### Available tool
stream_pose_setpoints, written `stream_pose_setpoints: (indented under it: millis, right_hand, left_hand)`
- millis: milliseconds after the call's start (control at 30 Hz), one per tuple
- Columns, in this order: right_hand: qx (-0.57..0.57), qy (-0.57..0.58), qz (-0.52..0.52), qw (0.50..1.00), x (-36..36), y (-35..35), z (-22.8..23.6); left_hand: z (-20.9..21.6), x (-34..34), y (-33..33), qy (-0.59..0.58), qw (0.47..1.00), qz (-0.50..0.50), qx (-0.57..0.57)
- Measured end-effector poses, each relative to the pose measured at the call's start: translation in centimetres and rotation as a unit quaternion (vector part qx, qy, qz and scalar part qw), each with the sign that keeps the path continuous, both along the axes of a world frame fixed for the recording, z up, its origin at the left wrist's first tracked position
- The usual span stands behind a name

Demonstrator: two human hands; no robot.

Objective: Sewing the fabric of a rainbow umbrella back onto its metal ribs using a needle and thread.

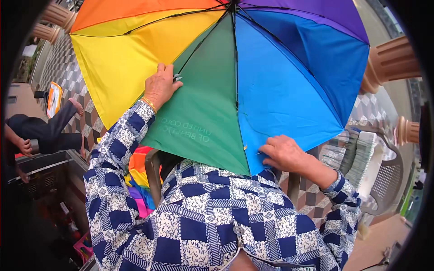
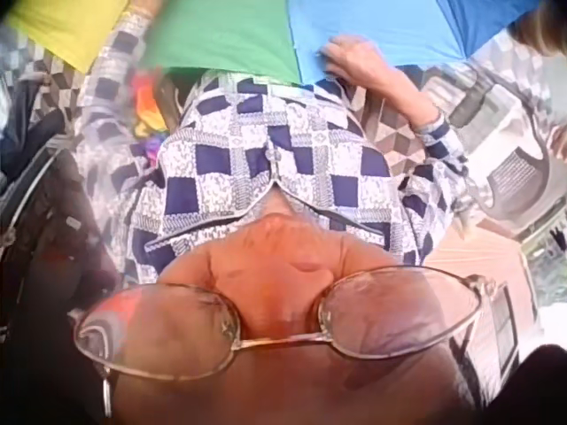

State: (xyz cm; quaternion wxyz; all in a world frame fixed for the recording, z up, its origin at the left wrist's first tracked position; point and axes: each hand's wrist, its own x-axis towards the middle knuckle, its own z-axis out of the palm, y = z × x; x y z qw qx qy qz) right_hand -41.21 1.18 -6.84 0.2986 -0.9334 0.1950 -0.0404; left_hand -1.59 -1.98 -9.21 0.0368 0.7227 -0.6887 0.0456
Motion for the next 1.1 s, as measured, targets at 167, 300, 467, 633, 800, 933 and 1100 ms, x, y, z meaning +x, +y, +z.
stream_pose_setpoints:
  millis: [167,300,467,633,800,933,1100]
  right_hand:
    - [0.137,-0.035,0.003,0.990,0.0,1.1,2.0]
    - [0.046,-0.031,-0.014,0.998,-1.5,2.3,0.1]
    - [0.104,-0.037,-0.054,0.992,-2.8,2.0,-1.5]
    - [0.222,-0.039,-0.085,0.971,-3.2,1.1,-1.2]
    - [0.342,0.002,-0.048,0.939,-1.4,-0.6,-1.5]
    - [0.370,0.031,-0.039,0.927,-1.0,-1.0,-1.7]
    - [0.364,0.044,-0.026,0.930,-0.4,-0.4,-2.5]
  left_hand:
    - [-1.1,1.2,0.1,-0.003,1.000,0.002,-0.020]
    - [-0.7,2.0,0.1,-0.009,1.000,0.014,-0.024]
    - [-0.5,3.7,-0.3,0.012,0.998,0.009,-0.063]
    - [-1.5,2.5,1.0,0.051,0.998,-0.001,-0.031]
    - [-4.5,3.8,2.9,0.109,0.993,-0.014,-0.031]
    - [-4.5,5.0,4.2,0.083,0.993,0.069,-0.051]
    - [-5.8,6.7,3.8,0.111,0.991,0.043,-0.060]
